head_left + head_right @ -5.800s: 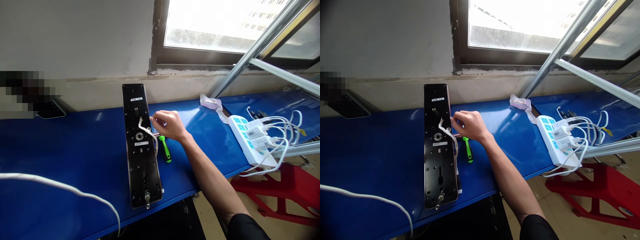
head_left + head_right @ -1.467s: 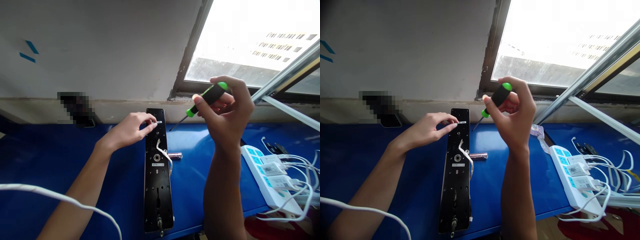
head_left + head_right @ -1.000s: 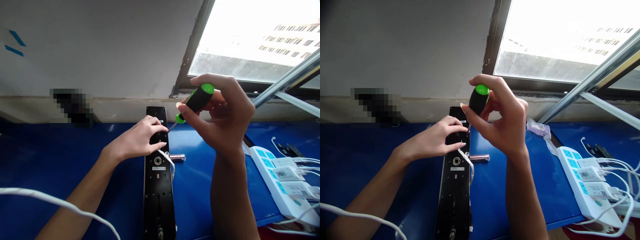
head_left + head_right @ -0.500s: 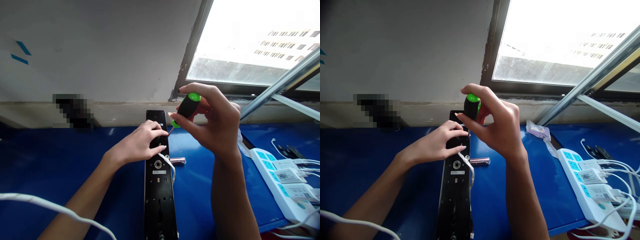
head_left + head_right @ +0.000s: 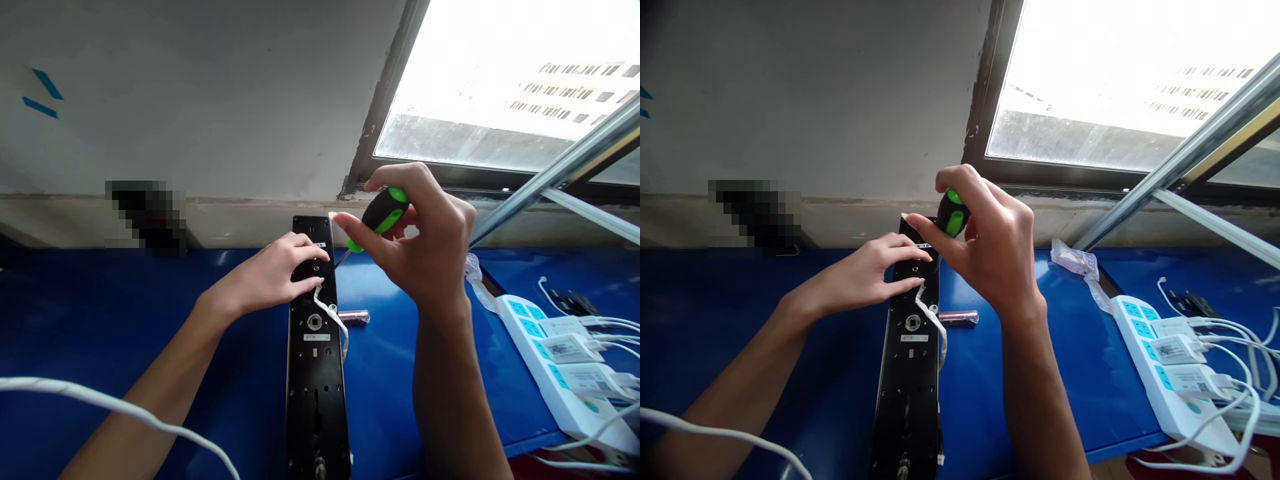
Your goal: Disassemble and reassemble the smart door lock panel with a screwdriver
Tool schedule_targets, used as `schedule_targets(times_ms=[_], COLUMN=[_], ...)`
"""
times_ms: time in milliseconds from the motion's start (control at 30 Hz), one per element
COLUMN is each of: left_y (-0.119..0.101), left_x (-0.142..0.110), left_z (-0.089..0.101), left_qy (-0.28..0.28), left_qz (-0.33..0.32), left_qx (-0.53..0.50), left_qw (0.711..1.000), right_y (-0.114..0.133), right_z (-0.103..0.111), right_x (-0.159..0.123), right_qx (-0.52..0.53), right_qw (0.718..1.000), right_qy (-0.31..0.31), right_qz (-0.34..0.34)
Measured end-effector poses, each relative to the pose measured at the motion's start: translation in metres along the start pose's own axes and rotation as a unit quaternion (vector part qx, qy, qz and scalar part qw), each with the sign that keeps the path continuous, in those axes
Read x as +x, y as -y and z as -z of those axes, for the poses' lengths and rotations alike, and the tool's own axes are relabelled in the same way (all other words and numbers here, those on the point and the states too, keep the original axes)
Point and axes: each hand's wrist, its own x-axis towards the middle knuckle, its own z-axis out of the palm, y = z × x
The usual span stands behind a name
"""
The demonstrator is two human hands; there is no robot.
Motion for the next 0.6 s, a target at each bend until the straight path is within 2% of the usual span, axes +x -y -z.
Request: schedule_targets(times_ms=[400,600], left_y=[-0.0007,-0.0021], left_x=[0.0012,0.0003], left_z=[0.0024,0.0023], left_qy=[-0.02,-0.025], left_qz=[-0.038,-0.044], left_qx=[0.006,0.02], left_qw=[0.999,0.999], right_y=[0.0015,-0.0009], right_z=[-0.0017,0.0037], right_x=[-0.0006,-0.0013], right_qx=[0.061,0.101], right_qw=[0.998,0.993], right_qy=[-0.008,0.031], right_qz=[-0.016,-0.045])
